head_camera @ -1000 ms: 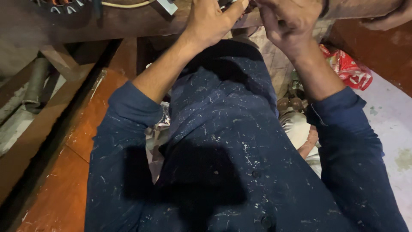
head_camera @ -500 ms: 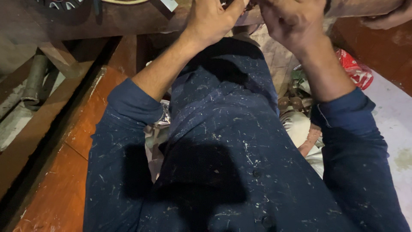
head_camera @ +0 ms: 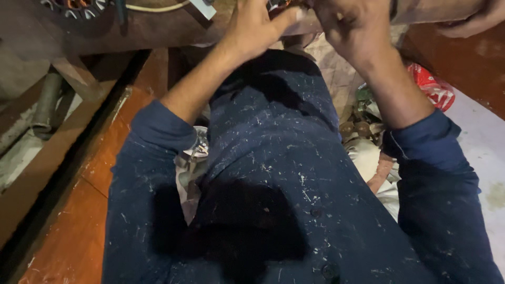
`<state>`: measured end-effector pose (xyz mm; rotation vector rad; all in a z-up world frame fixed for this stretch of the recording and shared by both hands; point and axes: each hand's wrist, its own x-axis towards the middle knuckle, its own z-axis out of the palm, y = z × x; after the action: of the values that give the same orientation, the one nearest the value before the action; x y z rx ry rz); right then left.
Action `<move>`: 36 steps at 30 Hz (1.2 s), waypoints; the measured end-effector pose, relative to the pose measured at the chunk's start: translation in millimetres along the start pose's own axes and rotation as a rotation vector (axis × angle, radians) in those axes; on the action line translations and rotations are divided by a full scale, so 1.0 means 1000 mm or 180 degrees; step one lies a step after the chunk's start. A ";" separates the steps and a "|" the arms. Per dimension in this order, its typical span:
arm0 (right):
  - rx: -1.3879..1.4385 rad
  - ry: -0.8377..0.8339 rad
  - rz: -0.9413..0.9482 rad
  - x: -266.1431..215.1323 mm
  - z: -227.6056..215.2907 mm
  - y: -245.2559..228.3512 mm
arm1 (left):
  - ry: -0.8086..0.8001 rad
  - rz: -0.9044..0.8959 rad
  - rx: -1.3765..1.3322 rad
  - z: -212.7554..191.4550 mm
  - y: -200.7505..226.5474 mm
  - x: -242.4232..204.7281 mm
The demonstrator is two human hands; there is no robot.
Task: The person inserts white insulating strips into the slots of a copper-wound stator core and presses them into place. They then cut a length of wire with scissors and continue inserting strips into the stator.
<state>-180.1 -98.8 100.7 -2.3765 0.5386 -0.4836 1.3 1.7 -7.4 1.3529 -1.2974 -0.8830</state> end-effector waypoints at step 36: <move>-0.0013 0.0337 0.0915 -0.017 0.018 0.001 | 0.0112 -0.0612 -0.0726 0.004 0.008 0.001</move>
<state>-186.7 -82.2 83.3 -2.2370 0.9138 -0.4783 -4.8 1.1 -0.3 1.3195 -1.0171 -1.0988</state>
